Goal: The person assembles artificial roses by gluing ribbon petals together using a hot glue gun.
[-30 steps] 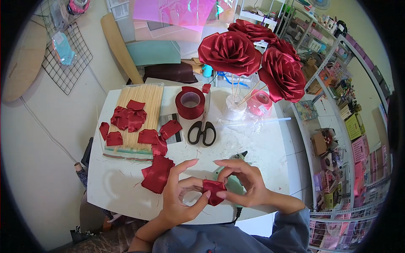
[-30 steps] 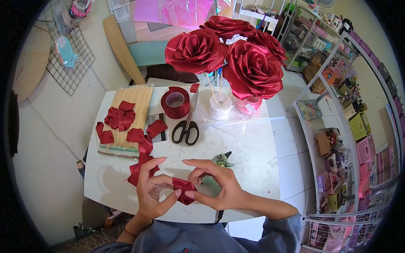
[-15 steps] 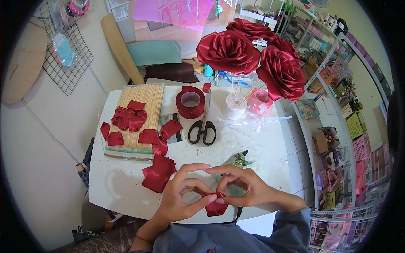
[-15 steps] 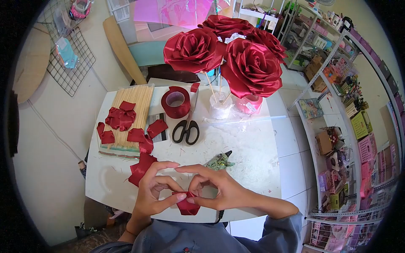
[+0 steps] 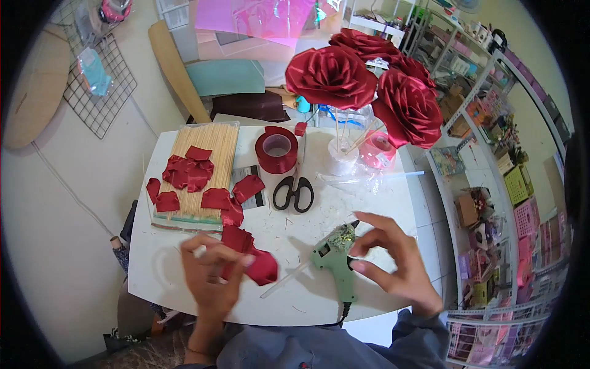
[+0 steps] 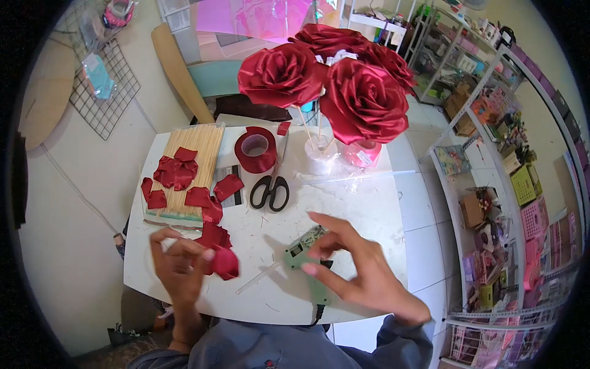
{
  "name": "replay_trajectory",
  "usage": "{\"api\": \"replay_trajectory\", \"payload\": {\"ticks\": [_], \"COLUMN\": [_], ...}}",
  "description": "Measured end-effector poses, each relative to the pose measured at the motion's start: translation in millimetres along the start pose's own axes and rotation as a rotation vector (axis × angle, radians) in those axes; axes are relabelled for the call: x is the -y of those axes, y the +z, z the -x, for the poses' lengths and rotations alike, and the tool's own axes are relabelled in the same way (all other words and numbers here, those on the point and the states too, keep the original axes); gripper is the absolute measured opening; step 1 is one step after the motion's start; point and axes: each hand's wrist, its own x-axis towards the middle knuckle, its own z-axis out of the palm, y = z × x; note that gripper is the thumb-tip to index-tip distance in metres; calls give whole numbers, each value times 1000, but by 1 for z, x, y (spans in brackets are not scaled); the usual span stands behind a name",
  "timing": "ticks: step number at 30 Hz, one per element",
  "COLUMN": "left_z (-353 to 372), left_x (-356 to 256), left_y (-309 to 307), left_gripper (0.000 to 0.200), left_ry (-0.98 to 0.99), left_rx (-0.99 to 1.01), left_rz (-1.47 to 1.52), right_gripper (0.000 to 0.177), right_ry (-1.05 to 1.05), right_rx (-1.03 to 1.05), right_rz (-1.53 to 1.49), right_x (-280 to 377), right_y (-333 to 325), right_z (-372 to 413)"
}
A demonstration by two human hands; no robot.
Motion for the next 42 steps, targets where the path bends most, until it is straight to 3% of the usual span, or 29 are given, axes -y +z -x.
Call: {"api": "replay_trajectory", "payload": {"ticks": [2,4,10,12,14,16,17,18,20,21,22,24,25,26,27,28,31,38,42], "left_z": [-9,-20,-56,-69,-74,-79,-78,-79,-79,-77,-73,-61,-48,-35,-25,-16,-1,5,6], "left_x": [2,8,28,43,57,70,72,71,65,59,50,32,24,19,19,20,35,49,52], "left_y": [-21,-36,-50,-51,-51,-51,-50,-50,-51,-52,-53,-57,-59,-59,-54,-45,-32,-34,-37], "left_gripper": [24,21,16,15,14,13,13,13,17,17,17,16,20,25,25,30,38,28,16], "left_ry": [-148,-153,-67,-132,-171,-5,120,122,477,475,440,411,143,-127,-132,-144,-121,-153,-173], "left_rx": [-78,-105,-84,77,120,196,166,164,94,90,-5,-102,-44,16,19,59,73,7,-5], "left_rz": [28,-20,-212,-225,-242,-430,-538,-538,-823,-824,-839,-858,-784,-703,-707,-754,-824,-746,-687], "right_gripper": [49,45,54,59,59,59,57,55,51,48,48,47,47,47,47,47,47,50,42], "right_ry": [-33,30,245,283,199,105,150,198,216,234,229,246,246,150,54,57,23,95,95], "right_rx": [-143,-193,-265,-308,-347,-402,-387,-370,-384,-396,-393,-434,-433,-500,-563,-561,-601,-607,-548], "right_rz": [463,579,714,750,831,908,857,807,734,660,661,341,336,101,-132,-132,-594,-752,-936], "right_x": [8,2,-52,-53,-56,-60,-63,-65,-63,-61,-61,-63,-67,-72,-75,-76,-69,-68,-67], "right_y": [-3,2,41,54,63,66,64,63,62,61,59,57,58,60,61,62,67,72,71], "right_z": [19,36,48,43,38,35,37,39,39,40,41,44,45,46,49,51,49,45,46]}}
